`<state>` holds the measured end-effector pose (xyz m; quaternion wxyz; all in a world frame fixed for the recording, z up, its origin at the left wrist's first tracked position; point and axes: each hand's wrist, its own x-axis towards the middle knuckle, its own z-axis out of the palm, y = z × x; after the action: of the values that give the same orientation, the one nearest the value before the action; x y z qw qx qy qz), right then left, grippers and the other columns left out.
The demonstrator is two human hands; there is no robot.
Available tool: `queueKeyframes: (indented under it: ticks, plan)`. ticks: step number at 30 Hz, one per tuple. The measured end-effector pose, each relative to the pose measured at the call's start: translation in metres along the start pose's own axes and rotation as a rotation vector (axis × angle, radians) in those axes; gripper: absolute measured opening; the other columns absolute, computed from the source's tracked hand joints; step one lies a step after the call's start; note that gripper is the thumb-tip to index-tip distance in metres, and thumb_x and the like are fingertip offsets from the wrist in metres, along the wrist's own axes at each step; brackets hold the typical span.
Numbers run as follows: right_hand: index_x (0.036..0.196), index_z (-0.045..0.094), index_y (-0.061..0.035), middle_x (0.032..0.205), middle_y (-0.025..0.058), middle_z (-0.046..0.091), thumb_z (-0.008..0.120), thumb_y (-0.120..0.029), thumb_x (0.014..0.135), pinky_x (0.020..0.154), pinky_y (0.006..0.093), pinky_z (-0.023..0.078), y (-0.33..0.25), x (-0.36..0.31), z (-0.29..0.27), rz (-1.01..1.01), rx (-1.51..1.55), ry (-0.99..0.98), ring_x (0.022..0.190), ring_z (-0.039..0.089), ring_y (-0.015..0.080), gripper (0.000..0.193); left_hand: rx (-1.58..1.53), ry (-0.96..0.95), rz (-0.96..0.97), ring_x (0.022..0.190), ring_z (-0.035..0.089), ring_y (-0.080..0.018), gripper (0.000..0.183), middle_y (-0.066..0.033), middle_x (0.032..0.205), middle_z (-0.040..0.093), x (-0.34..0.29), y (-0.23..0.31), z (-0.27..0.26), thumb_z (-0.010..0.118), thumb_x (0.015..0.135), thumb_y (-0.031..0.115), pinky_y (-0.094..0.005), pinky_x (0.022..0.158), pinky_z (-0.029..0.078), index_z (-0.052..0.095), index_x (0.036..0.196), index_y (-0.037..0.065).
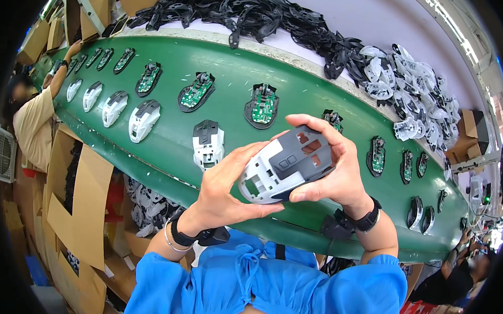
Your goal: The person assembles small electronic devices on a green workbench. They pick up white plastic casings and black components, fit them together, and place the finished units into a cardboard box. The process is repeated for multiple units throughout the clip.
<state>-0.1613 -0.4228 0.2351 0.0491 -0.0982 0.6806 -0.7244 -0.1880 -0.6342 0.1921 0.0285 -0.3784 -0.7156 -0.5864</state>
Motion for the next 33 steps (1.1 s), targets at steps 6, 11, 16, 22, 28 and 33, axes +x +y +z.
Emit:
queueKeyframes:
  ticks: [6,11,16,22,28,33]
  plan:
    - [0.13,0.051,-0.0018,0.11,0.0067,0.063,0.092,-0.008,0.053,0.091,0.028,0.048,-0.005,-0.005,0.005,-0.026,-0.008,0.013,0.101,0.06,0.0128,0.088,-0.113,-0.011,-0.027,0.106,0.063,-0.0305,0.077,-0.0208,0.119,0.061,-0.001,0.006,-0.005,0.09,0.056,0.017,-0.0349,0.088,0.052,0.055,0.12,-0.008]
    - [0.134,0.047,0.0008,0.117,0.0111,0.062,0.089,-0.003,0.057,0.095,0.0335,0.049,-0.013,-0.003,0.003,0.077,0.317,-0.081,0.109,0.06,0.0189,0.088,-0.145,-0.072,-0.024,0.107,0.063,-0.0294,0.078,-0.0207,0.118,0.062,0.003,0.001,-0.017,0.089,0.055,0.018,-0.0356,0.09,0.051,0.056,0.121,-0.007]
    - [0.131,0.049,0.0033,0.119,0.0133,0.062,0.089,-0.002,0.057,0.094,0.0324,0.05,-0.009,-0.009,-0.002,-0.035,0.094,-0.145,0.109,0.061,0.021,0.084,-0.146,-0.101,0.032,0.106,0.064,-0.0291,0.08,-0.0204,0.119,0.062,0.001,0.002,-0.021,0.09,0.053,0.021,-0.0354,0.09,0.051,0.057,0.12,-0.007]
    - [0.133,0.048,0.0004,0.12,0.0086,0.06,0.086,-0.015,0.065,0.099,0.0338,0.043,0.001,0.004,-0.007,0.235,0.177,-0.065,0.111,0.057,0.0163,0.079,-0.128,-0.127,-0.144,0.094,0.067,-0.0262,0.077,-0.0182,0.108,0.066,0.007,-0.005,-0.022,0.088,0.056,0.023,-0.0333,0.082,0.053,0.057,0.12,-0.007]
    - [0.128,0.054,-0.0027,0.117,0.0086,0.059,0.088,-0.023,0.057,0.097,0.0322,0.042,-0.009,0.021,-0.006,-0.002,-0.255,-0.053,0.11,0.056,0.0188,0.082,-0.082,-0.113,-0.123,0.091,0.067,-0.0254,0.073,-0.016,0.103,0.066,0.011,-0.008,-0.022,0.088,0.056,0.023,-0.034,0.08,0.052,0.058,0.118,-0.004]
    - [0.115,0.065,-0.0066,0.103,0.0044,0.06,0.089,-0.022,0.055,0.085,0.0283,0.046,-0.007,0.023,-0.002,0.097,-0.431,-0.136,0.094,0.059,0.015,0.066,-0.104,-0.147,-0.13,0.089,0.067,-0.0267,0.07,-0.0159,0.101,0.067,0.012,-0.01,-0.022,0.088,0.056,0.023,-0.0346,0.079,0.053,0.059,0.115,-0.004]
